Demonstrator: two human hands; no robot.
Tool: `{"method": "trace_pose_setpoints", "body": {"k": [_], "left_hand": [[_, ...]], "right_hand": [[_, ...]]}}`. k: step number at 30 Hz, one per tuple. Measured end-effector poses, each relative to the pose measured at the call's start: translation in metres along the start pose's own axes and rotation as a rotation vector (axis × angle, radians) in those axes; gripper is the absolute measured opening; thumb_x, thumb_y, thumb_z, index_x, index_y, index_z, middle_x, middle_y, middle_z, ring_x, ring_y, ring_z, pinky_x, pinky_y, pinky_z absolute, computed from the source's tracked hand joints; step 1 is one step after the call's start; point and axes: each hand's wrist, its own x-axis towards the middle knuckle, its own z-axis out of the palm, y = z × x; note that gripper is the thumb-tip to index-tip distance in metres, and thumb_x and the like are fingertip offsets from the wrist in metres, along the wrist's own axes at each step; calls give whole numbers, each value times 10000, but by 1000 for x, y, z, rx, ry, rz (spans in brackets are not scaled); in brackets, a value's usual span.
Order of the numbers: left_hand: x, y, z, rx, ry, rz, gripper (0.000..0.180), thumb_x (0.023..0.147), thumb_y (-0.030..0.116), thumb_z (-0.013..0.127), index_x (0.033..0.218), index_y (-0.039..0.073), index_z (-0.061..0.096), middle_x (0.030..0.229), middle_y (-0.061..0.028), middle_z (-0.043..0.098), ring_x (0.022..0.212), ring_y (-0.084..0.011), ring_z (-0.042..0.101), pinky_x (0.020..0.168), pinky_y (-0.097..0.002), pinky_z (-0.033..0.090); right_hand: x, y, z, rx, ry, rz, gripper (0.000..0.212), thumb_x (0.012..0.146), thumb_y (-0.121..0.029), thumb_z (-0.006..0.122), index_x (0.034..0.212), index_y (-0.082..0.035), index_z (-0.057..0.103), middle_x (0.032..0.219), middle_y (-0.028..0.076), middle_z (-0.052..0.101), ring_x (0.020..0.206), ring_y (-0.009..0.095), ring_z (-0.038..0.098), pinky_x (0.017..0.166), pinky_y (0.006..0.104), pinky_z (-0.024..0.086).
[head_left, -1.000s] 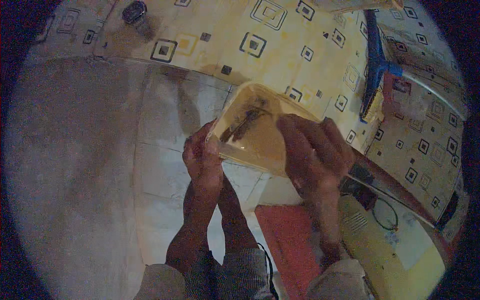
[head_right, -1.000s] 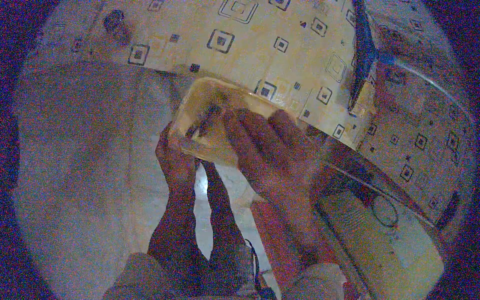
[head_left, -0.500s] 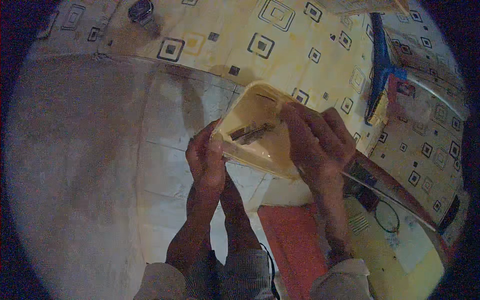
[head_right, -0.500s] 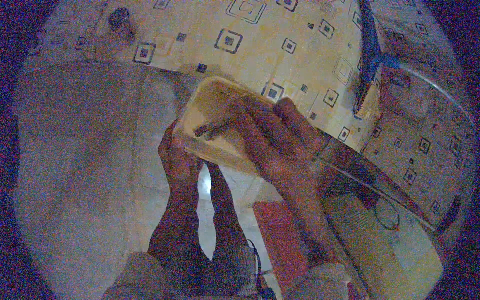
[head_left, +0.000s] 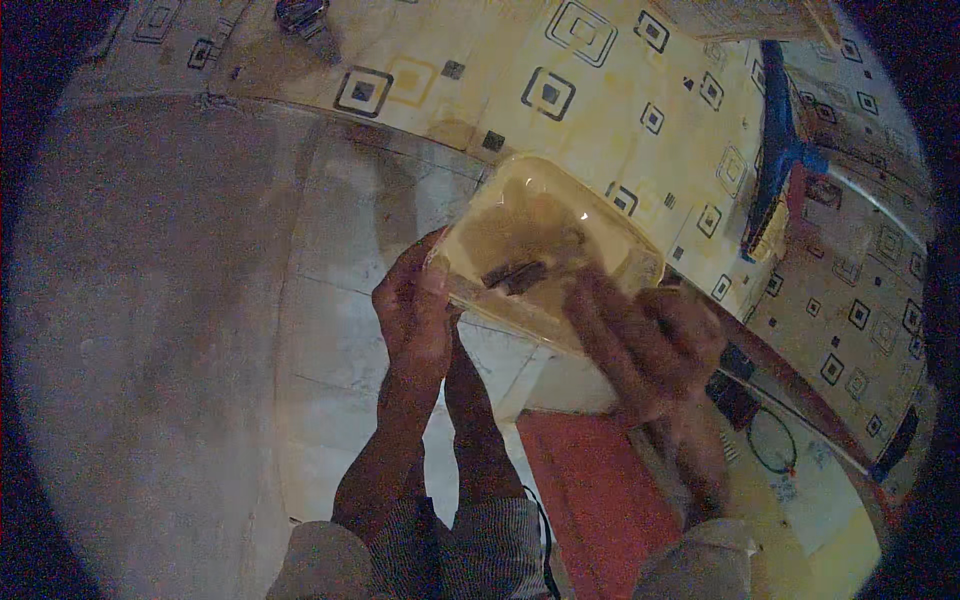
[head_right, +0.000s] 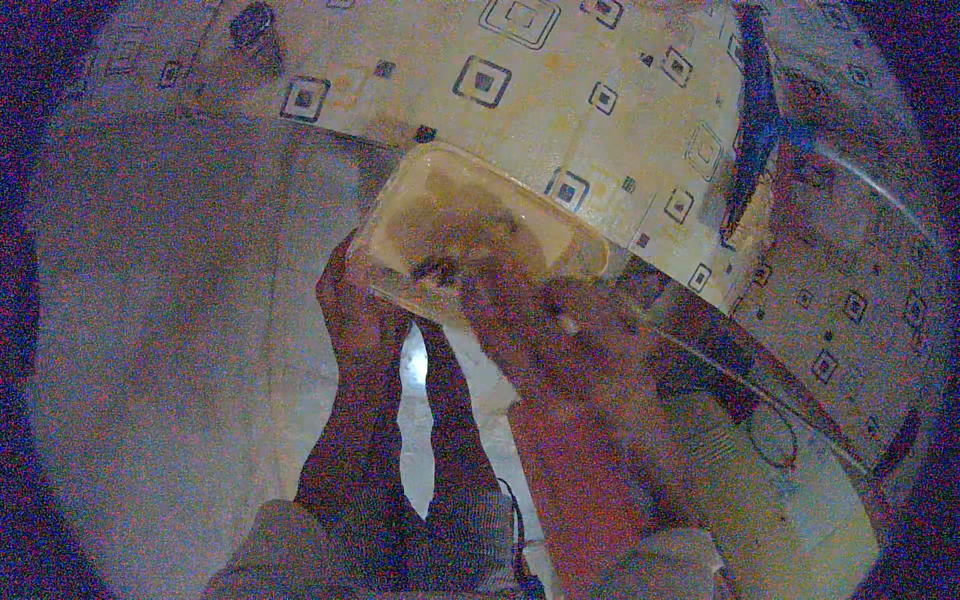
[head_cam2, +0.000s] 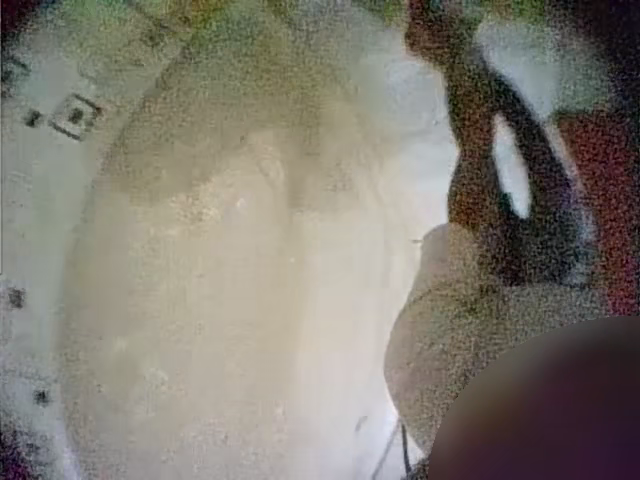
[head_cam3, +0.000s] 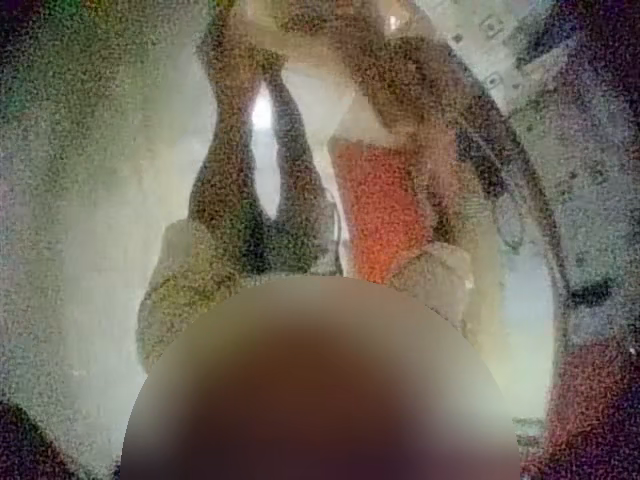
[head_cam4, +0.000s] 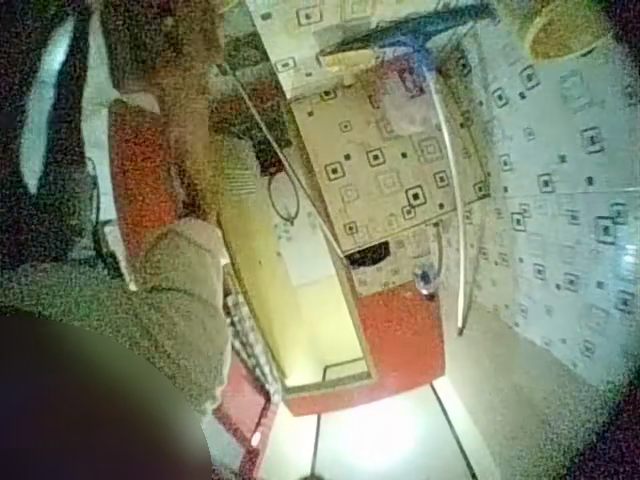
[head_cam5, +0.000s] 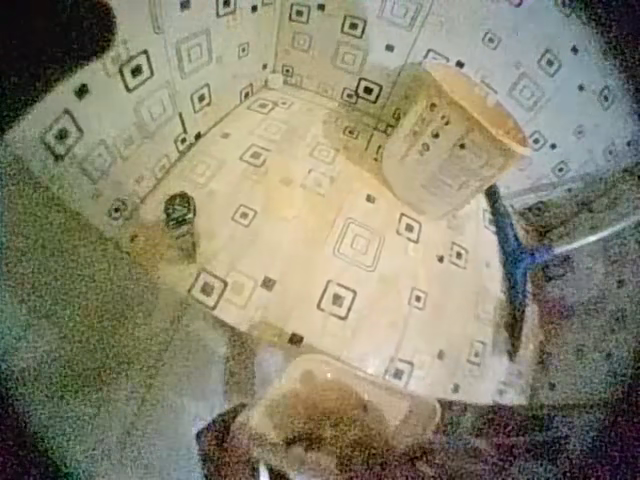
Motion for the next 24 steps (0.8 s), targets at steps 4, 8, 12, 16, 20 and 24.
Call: {"method": "trace_pose_setpoints", "body": {"k": [4,8,12,16,20,24], "left_hand": [[1,8,1,-276,5,-155,438,871,284,595,1156,-47,563,1066,-114,617,970,-185,582,863,-329,475],[8,22,8,-453,52,-281,458,866,299,599,1158,-52,561,1066,-130,616,963,-187,589,862,-332,479],[14,24,8,-451,0,-89,407,882,264,583,1151,-41,571,1057,-122,621,946,-182,599,844,-327,488],[18,33,12,30,-2,-4,437,875,307,593,1150,-33,575,1039,-112,630,928,-177,606,821,-318,500],[14,28,16,-187,-6,-35,501,847,368,621,1155,-25,576,1036,-100,633,924,-167,607,802,-308,507],[11,26,17,-519,34,-174,508,840,372,631,1155,-22,578,1038,-92,633,925,-159,605,792,-304,509]], "right_hand": [[4,15,-7,109,-141,251,428,590,-67,653,1015,-92,687,957,47,691,633,150,539,505,261,447],[28,20,22,35,113,70,462,545,-63,667,1006,-89,686,936,60,686,584,144,530,477,254,442],[37,9,22,108,105,90,485,521,-76,678,1006,-87,682,919,46,681,590,136,530,466,244,446],[34,4,13,189,11,89,438,534,-111,681,971,-102,688,937,29,678,599,133,526,486,245,467],[30,2,-2,285,-101,84,391,550,-133,677,941,-123,689,990,11,677,609,131,515,507,255,480],[25,-1,-12,322,-148,139,359,572,-146,668,930,-130,689,1019,9,678,623,134,513,503,260,472]]}}
